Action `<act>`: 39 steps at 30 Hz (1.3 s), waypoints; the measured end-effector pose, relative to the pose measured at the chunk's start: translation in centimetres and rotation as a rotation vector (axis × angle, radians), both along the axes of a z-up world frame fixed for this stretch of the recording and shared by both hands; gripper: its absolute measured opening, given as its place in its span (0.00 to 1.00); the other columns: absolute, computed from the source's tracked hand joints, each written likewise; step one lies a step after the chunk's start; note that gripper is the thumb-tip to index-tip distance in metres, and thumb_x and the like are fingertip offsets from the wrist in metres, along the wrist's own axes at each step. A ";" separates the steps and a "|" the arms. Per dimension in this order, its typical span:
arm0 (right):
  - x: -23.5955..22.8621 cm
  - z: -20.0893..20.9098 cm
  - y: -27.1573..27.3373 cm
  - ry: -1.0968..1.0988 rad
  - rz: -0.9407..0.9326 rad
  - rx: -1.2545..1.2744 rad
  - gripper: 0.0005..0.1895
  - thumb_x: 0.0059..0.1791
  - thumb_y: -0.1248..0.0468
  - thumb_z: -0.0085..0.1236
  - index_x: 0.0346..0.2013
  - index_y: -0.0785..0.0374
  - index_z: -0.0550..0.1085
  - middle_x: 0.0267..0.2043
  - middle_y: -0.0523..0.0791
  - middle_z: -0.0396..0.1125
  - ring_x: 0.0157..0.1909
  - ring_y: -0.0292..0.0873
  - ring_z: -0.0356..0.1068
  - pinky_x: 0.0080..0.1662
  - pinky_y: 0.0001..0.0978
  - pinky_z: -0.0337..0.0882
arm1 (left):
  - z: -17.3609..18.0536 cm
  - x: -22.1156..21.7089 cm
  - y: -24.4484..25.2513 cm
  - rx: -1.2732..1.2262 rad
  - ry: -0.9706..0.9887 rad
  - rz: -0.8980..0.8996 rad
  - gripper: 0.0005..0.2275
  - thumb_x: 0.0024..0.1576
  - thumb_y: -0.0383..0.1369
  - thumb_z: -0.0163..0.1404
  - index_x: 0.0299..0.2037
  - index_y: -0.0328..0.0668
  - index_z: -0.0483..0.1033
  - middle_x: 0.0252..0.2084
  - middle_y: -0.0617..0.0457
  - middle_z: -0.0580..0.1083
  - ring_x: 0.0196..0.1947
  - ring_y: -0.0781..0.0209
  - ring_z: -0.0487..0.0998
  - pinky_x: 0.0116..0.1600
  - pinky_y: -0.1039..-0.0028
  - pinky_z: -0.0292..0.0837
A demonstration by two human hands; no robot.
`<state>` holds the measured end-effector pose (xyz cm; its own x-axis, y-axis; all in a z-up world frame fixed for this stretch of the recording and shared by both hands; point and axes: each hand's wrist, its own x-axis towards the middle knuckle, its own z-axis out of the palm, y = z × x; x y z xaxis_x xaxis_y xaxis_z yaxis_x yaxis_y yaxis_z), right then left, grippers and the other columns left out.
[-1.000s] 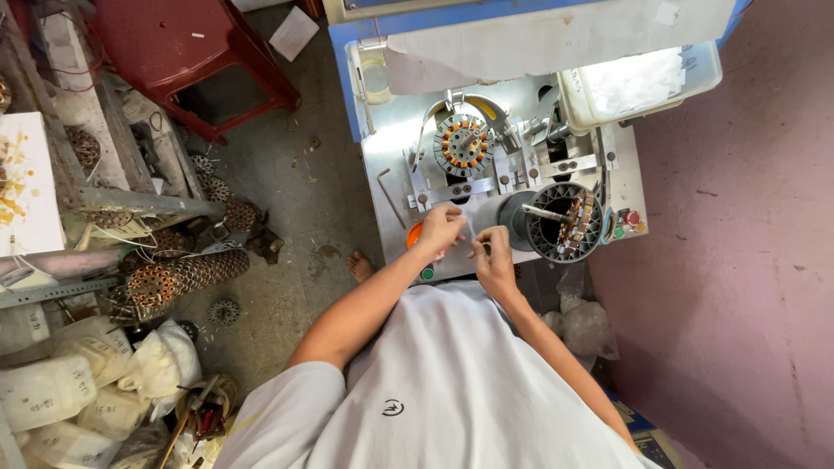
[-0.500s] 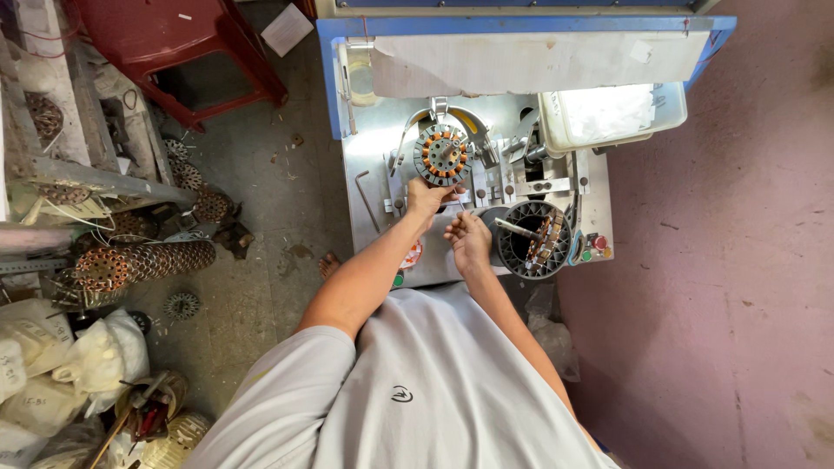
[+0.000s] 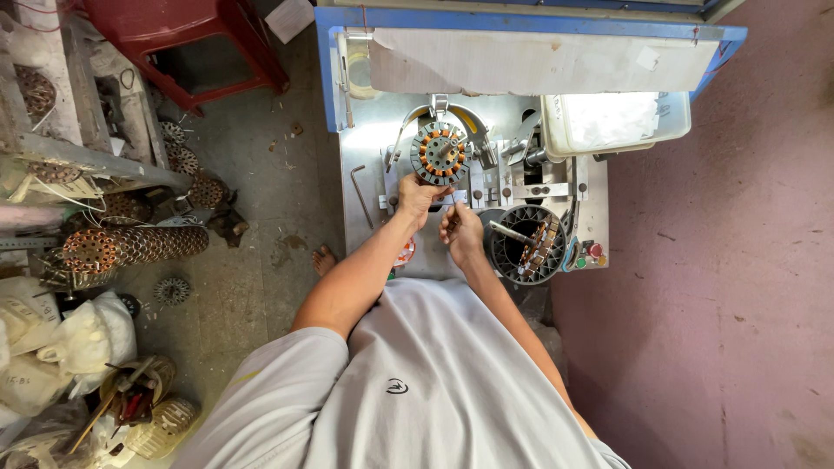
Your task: The person places a container on a machine, then picks up small metal components and inserts them into a circular holder. They continue to insert and adjust these components within the holder, occasionally picking up more from the machine's surface. Finally, they remove the holder from the machine and place it on the floor.
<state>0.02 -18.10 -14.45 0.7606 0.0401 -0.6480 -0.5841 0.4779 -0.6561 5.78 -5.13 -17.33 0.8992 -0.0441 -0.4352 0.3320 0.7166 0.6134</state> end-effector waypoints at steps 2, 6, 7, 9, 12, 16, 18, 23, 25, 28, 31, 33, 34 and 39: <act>-0.1 -0.2 -0.2 -0.045 0.052 -0.126 0.18 0.58 0.51 0.44 0.29 0.57 0.67 0.22 0.42 0.63 0.21 0.38 0.62 0.22 0.28 0.58 | 0.0 0.0 -0.2 -0.033 -0.015 0.017 0.11 0.50 0.13 0.57 0.42 0.27 0.78 0.41 0.45 0.80 0.37 0.54 0.83 0.43 0.66 0.84; 0.3 -0.6 -0.4 -0.107 0.029 -0.271 0.19 0.59 0.51 0.46 0.29 0.58 0.66 0.21 0.41 0.61 0.19 0.36 0.58 0.20 0.26 0.55 | 0.6 0.2 -0.3 -0.005 0.026 -0.006 0.12 0.50 0.14 0.57 0.43 0.28 0.78 0.42 0.44 0.81 0.41 0.52 0.85 0.42 0.69 0.83; 0.4 -0.7 -0.5 -0.089 0.017 -0.233 0.18 0.59 0.51 0.46 0.29 0.58 0.66 0.21 0.41 0.60 0.19 0.36 0.58 0.20 0.27 0.55 | 0.8 0.2 -0.3 0.006 0.039 -0.011 0.12 0.50 0.14 0.57 0.44 0.28 0.79 0.42 0.44 0.81 0.41 0.52 0.85 0.41 0.69 0.83; 0.4 -0.6 -0.7 -0.054 -0.004 -0.156 0.18 0.58 0.52 0.46 0.29 0.57 0.65 0.21 0.40 0.60 0.19 0.36 0.59 0.21 0.27 0.55 | 1.1 0.3 -0.4 0.028 0.065 -0.019 0.12 0.50 0.14 0.58 0.44 0.27 0.79 0.43 0.44 0.81 0.41 0.51 0.84 0.40 0.70 0.82; 0.1 -0.4 -0.3 -0.024 -0.032 -0.112 0.19 0.58 0.51 0.45 0.27 0.57 0.64 0.20 0.41 0.59 0.18 0.38 0.58 0.20 0.28 0.53 | 1.2 0.1 -0.5 0.058 0.078 -0.035 0.11 0.52 0.15 0.57 0.45 0.28 0.79 0.43 0.44 0.81 0.41 0.52 0.85 0.40 0.71 0.82; 0.0 0.2 0.1 -0.044 -0.041 -0.125 0.19 0.58 0.50 0.45 0.28 0.57 0.63 0.20 0.41 0.58 0.17 0.37 0.56 0.19 0.28 0.50 | 1.3 0.3 -0.7 0.053 0.085 -0.015 0.11 0.51 0.15 0.57 0.44 0.27 0.79 0.42 0.43 0.81 0.40 0.51 0.85 0.39 0.70 0.82; -0.5 0.4 0.2 -0.011 -0.045 -0.122 0.20 0.58 0.49 0.45 0.27 0.56 0.63 0.20 0.41 0.57 0.16 0.37 0.56 0.18 0.27 0.49 | 1.1 0.1 -0.8 0.059 0.092 -0.016 0.11 0.51 0.14 0.57 0.44 0.27 0.79 0.42 0.43 0.81 0.40 0.51 0.85 0.38 0.70 0.81; 0.3 0.2 0.0 -0.063 -0.072 -0.125 0.20 0.58 0.51 0.45 0.26 0.57 0.62 0.18 0.40 0.54 0.16 0.37 0.55 0.18 0.28 0.49 | 0.9 0.0 -1.4 0.010 0.102 0.031 0.11 0.52 0.14 0.56 0.45 0.25 0.78 0.43 0.42 0.81 0.41 0.51 0.84 0.40 0.71 0.82; 0.7 -0.2 -0.3 -0.088 -0.093 -0.126 0.20 0.58 0.52 0.45 0.25 0.56 0.61 0.17 0.39 0.52 0.15 0.37 0.54 0.18 0.28 0.48 | 0.9 -0.1 -1.7 -0.001 0.109 0.052 0.11 0.52 0.14 0.55 0.46 0.25 0.78 0.44 0.41 0.80 0.42 0.52 0.84 0.40 0.71 0.83; 1.3 -0.9 -0.4 -0.116 -0.121 -0.113 0.20 0.57 0.53 0.46 0.23 0.56 0.59 0.16 0.39 0.50 0.14 0.38 0.53 0.16 0.29 0.47 | 0.9 0.0 -2.0 -0.003 0.112 0.067 0.12 0.52 0.13 0.55 0.46 0.25 0.77 0.44 0.41 0.80 0.42 0.52 0.84 0.40 0.71 0.82; 1.1 -1.4 -0.3 -0.131 -0.161 -0.134 0.21 0.57 0.54 0.46 0.21 0.56 0.58 0.15 0.39 0.49 0.13 0.37 0.51 0.16 0.29 0.48 | 0.9 0.0 -1.9 -0.002 0.120 0.062 0.13 0.52 0.13 0.54 0.47 0.24 0.77 0.45 0.41 0.79 0.42 0.51 0.84 0.40 0.71 0.82; 1.0 -1.6 0.1 -0.183 -0.188 -0.205 0.22 0.58 0.56 0.47 0.21 0.57 0.58 0.16 0.38 0.49 0.13 0.35 0.49 0.17 0.29 0.49 | 0.9 0.0 -1.7 0.001 0.113 0.038 0.12 0.53 0.13 0.54 0.47 0.22 0.77 0.45 0.40 0.79 0.43 0.50 0.84 0.40 0.72 0.82; 1.1 -1.7 0.2 -0.219 -0.190 -0.214 0.21 0.58 0.57 0.46 0.21 0.57 0.58 0.17 0.38 0.49 0.14 0.34 0.48 0.17 0.28 0.50 | 1.0 0.1 -1.6 -0.003 0.113 0.036 0.12 0.53 0.13 0.54 0.47 0.22 0.77 0.45 0.40 0.79 0.43 0.51 0.84 0.40 0.72 0.82; 1.2 -1.7 0.3 -0.293 -0.162 -0.246 0.21 0.59 0.58 0.44 0.22 0.57 0.58 0.17 0.37 0.49 0.15 0.31 0.45 0.18 0.27 0.50 | 0.4 -0.1 -1.7 -0.010 0.104 0.032 0.12 0.54 0.14 0.55 0.48 0.24 0.77 0.46 0.41 0.80 0.44 0.52 0.83 0.41 0.73 0.81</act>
